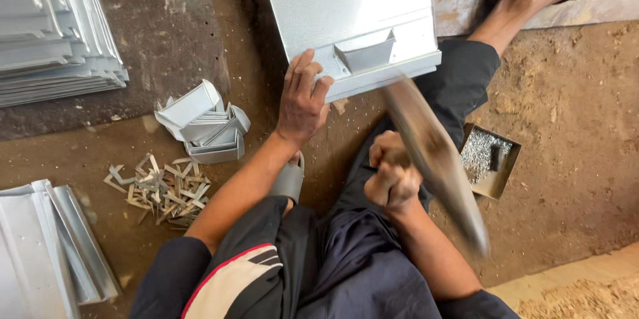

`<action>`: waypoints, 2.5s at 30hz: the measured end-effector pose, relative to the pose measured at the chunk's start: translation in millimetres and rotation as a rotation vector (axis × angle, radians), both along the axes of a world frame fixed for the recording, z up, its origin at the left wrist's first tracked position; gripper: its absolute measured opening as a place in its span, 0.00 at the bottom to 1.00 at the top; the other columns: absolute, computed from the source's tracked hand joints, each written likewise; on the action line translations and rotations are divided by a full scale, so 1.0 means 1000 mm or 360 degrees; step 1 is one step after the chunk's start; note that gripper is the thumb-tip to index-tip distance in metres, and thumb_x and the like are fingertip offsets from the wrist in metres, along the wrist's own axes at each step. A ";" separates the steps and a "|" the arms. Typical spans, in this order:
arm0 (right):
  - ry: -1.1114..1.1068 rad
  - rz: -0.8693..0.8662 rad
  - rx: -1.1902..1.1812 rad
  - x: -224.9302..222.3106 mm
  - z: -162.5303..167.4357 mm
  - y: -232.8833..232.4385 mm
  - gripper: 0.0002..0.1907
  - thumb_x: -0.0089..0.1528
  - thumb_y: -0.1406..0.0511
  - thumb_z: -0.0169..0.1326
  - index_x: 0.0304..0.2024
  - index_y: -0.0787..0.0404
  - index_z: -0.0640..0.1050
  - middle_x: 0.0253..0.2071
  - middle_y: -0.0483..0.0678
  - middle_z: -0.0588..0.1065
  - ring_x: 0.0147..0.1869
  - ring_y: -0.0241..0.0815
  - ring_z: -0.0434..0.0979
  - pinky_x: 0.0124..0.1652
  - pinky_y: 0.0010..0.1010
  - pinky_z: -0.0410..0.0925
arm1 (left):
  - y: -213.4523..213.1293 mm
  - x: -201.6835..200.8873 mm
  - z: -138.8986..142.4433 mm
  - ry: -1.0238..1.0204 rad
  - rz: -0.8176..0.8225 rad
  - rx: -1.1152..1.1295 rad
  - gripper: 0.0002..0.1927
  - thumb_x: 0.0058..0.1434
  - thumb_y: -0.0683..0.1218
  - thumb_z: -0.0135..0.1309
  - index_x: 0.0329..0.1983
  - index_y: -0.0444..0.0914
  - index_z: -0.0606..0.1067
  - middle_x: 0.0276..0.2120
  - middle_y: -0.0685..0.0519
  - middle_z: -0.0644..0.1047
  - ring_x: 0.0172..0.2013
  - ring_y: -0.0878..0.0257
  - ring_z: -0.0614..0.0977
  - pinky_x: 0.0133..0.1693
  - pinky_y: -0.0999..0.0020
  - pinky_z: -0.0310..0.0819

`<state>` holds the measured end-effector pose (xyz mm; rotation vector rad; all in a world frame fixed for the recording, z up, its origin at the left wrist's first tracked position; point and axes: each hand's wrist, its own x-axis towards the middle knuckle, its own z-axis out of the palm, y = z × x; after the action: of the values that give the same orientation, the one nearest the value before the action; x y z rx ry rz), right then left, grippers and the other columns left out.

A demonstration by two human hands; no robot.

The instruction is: The person sits on the workshop floor and hammers small metal clips onto the edge of sheet metal panels, placing a clip by hand and driving it in with a hammer, then sets finished panels onto a stack and picks up the next panel.

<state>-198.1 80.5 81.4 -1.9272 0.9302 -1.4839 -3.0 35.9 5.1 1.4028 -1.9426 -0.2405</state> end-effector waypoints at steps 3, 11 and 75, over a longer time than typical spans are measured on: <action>0.0868 -0.0055 0.0097 0.005 -0.005 -0.008 0.16 0.75 0.67 0.40 0.35 0.68 0.72 0.37 0.66 0.70 0.33 0.62 0.69 0.35 0.42 0.64 | 0.000 0.001 0.001 0.0019 -0.0019 0.0016 0.25 0.43 0.36 0.66 0.46 0.34 0.74 0.52 0.43 0.68 0.67 0.41 0.66 0.70 0.42 0.58; -0.0662 0.0612 0.2000 -0.010 0.032 -0.003 0.26 0.74 0.57 0.37 0.26 0.65 0.72 0.18 0.44 0.70 0.19 0.35 0.65 0.21 0.27 0.60 | 0.000 0.002 0.002 -0.0008 -0.0009 -0.0003 0.24 0.46 0.36 0.66 0.48 0.34 0.74 0.53 0.43 0.68 0.68 0.41 0.66 0.71 0.43 0.58; 0.1142 -0.0128 0.0862 0.005 -0.002 -0.043 0.27 0.77 0.61 0.43 0.24 0.69 0.70 0.24 0.58 0.69 0.26 0.59 0.68 0.28 0.42 0.60 | -0.003 -0.001 0.000 -0.0036 -0.0010 0.0082 0.27 0.44 0.38 0.69 0.48 0.35 0.73 0.53 0.43 0.69 0.68 0.42 0.66 0.71 0.45 0.57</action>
<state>-192.6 37.9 79.7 -2.0052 1.5338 -0.4474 -3.9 33.2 4.8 1.4383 -1.9721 -0.2803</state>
